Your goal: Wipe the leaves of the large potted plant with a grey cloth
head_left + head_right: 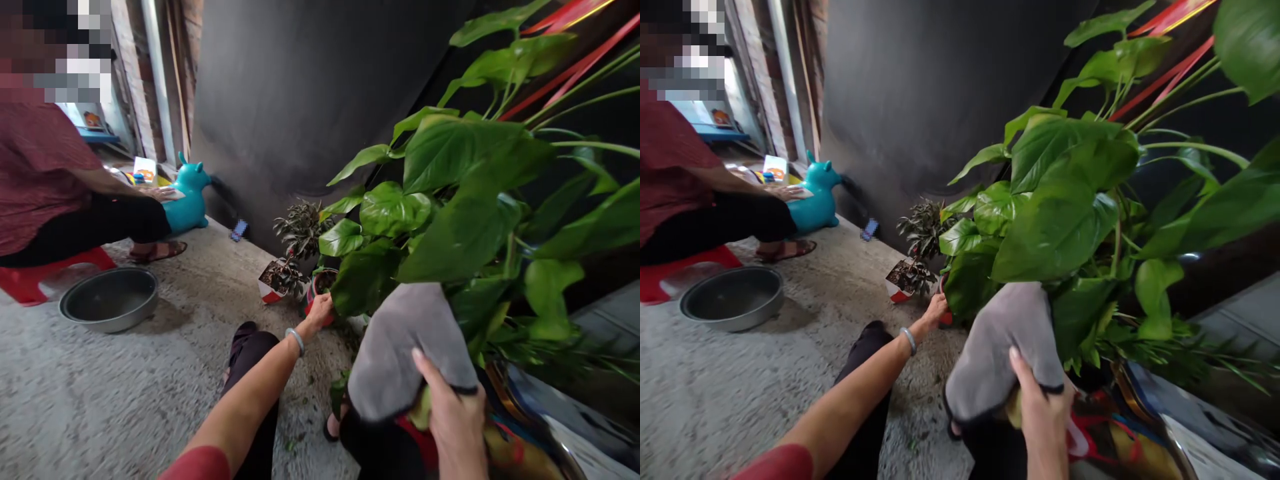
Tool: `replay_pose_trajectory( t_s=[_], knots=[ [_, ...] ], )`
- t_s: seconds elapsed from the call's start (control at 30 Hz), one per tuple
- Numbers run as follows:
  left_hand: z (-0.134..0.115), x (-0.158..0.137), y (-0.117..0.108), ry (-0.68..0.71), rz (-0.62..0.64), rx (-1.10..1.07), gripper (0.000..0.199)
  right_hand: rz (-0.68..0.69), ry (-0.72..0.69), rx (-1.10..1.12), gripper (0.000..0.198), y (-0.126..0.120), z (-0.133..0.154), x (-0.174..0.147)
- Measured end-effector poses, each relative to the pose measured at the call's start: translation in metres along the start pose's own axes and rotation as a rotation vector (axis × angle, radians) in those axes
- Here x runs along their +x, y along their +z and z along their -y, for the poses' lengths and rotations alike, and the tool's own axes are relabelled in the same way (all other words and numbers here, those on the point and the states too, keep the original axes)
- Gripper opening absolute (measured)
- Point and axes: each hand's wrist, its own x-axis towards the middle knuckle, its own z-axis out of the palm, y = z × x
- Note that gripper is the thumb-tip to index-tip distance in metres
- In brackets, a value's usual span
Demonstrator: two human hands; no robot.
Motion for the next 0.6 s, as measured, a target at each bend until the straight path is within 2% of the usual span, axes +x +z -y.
replay_pose_trajectory(
  t_s=[0.07, 0.1, 0.17, 0.23, 0.33, 0.5, 0.6],
  knots=[
    [0.0, -0.001, 0.002, -0.027, -0.016, -0.065, 0.025, 0.015, -0.101, 0.032, 0.052, 0.028, 0.008, 0.016],
    [-0.001, -0.001, 0.002, -0.036, -0.017, -0.09, 0.022, 0.067, -0.114, 0.016, 0.051, 0.043, 0.006, 0.021],
    [-0.005, -0.002, 0.004, -0.059, -0.016, -0.126, 0.022, 0.202, -0.07, -0.058, 0.05, 0.068, -0.011, 0.024],
    [-0.011, -0.004, 0.005, -0.064, -0.006, -0.151, 0.03, 0.29, -0.006, -0.124, 0.049, 0.079, -0.033, 0.019],
    [-0.018, -0.006, 0.005, -0.051, 0.042, -0.234, 0.045, 0.286, 0.035, -0.146, 0.044, 0.08, -0.055, 0.01],
    [-0.024, -0.007, -0.001, -0.076, 0.127, -0.306, 0.062, 0.27, 0.047, -0.16, 0.046, 0.074, -0.06, 0.012],
    [-0.025, -0.007, -0.009, -0.076, 0.236, -0.285, 0.071, 0.31, 0.034, -0.202, 0.047, 0.062, -0.068, 0.006]
  ],
)
